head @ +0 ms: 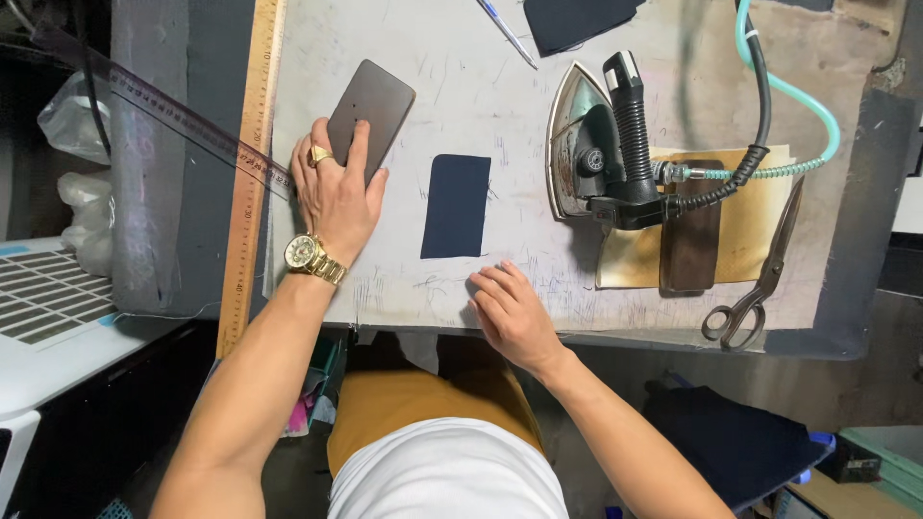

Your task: The person cuts a piece of dark fabric with shears, irons a separate piece of fabric, and then marks a line on a fabric piece using a ruler and tailor's chalk.

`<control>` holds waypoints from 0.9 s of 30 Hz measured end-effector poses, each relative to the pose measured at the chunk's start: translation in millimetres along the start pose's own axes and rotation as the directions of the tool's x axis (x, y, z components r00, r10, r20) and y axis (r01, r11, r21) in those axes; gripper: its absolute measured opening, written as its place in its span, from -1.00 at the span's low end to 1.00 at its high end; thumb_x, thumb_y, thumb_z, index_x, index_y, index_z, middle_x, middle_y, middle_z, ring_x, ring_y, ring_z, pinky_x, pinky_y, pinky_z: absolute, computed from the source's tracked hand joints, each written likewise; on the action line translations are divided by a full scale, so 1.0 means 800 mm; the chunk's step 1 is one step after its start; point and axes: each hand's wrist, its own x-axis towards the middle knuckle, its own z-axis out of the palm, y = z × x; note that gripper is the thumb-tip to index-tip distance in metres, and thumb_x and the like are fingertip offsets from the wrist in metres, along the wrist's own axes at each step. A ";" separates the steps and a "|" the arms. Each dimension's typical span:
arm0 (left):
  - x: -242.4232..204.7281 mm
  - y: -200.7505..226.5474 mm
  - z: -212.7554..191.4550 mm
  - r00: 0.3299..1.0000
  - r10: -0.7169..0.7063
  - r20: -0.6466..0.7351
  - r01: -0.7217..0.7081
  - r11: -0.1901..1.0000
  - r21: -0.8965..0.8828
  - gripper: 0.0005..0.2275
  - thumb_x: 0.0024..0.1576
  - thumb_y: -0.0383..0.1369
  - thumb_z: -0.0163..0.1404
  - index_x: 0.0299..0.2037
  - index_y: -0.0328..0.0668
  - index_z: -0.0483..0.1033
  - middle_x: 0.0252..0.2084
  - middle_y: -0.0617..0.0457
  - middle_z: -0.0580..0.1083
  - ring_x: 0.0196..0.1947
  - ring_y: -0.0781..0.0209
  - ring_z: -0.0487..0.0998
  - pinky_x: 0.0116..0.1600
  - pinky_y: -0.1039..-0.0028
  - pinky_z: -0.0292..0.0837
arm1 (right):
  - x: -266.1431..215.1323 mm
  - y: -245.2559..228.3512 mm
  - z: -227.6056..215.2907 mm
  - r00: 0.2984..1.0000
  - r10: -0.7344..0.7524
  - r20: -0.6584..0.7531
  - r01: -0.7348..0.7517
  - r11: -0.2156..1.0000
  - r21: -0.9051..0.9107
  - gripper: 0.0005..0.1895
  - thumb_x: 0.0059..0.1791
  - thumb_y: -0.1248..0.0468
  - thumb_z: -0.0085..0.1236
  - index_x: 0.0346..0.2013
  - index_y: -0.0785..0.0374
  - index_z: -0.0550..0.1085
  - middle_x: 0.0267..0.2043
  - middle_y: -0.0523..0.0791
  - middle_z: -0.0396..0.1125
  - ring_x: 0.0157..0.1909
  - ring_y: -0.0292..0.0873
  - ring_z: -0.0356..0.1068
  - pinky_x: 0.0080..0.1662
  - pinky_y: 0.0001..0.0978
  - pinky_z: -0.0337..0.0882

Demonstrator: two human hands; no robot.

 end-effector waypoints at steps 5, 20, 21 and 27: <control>-0.032 0.038 -0.028 0.973 0.231 0.025 -0.217 0.941 -0.259 -0.51 0.09 -0.27 0.26 0.25 -0.07 0.50 0.23 -0.39 0.31 0.21 -0.31 0.36 0.36 -0.07 0.16 | -0.011 -0.001 -0.004 0.997 0.078 -0.006 -0.078 0.996 -0.036 -0.91 -0.03 0.37 0.26 -0.26 0.28 0.52 -0.08 -0.05 0.50 -0.02 -0.02 0.49 0.16 0.01 0.45; -0.049 0.025 -0.020 0.956 0.261 0.135 -0.241 0.959 -0.149 -0.57 0.15 -0.13 0.15 0.24 0.08 0.53 0.31 -0.30 0.34 0.33 -0.23 0.35 0.41 -0.12 0.01 | 0.036 0.016 0.026 0.378 0.925 0.037 -0.662 0.242 0.709 -0.56 0.03 0.42 0.19 0.16 0.56 0.33 0.11 0.18 0.35 0.15 0.01 0.36 0.05 -0.19 0.57; -0.048 0.025 -0.020 0.955 0.265 0.134 -0.244 0.958 -0.150 -0.57 0.15 -0.13 0.15 0.24 0.08 0.53 0.31 -0.30 0.34 0.33 -0.23 0.35 0.41 -0.12 0.01 | 0.046 0.013 0.026 0.377 0.926 0.034 -0.661 0.242 0.710 -0.56 0.03 0.42 0.19 0.16 0.56 0.33 0.11 0.18 0.35 0.15 0.01 0.36 0.05 -0.19 0.57; -0.049 0.024 -0.015 0.960 0.268 0.076 -0.256 0.956 -0.141 -0.58 0.14 -0.14 0.16 0.22 0.11 0.53 0.29 -0.26 0.36 0.32 -0.20 0.37 0.41 -0.07 0.03 | 0.077 0.004 0.023 0.172 0.938 0.300 -0.590 -0.146 0.794 -0.32 -0.01 0.40 0.23 0.29 0.60 0.12 0.00 0.26 0.34 -0.22 0.00 0.54 -0.41 -0.26 0.68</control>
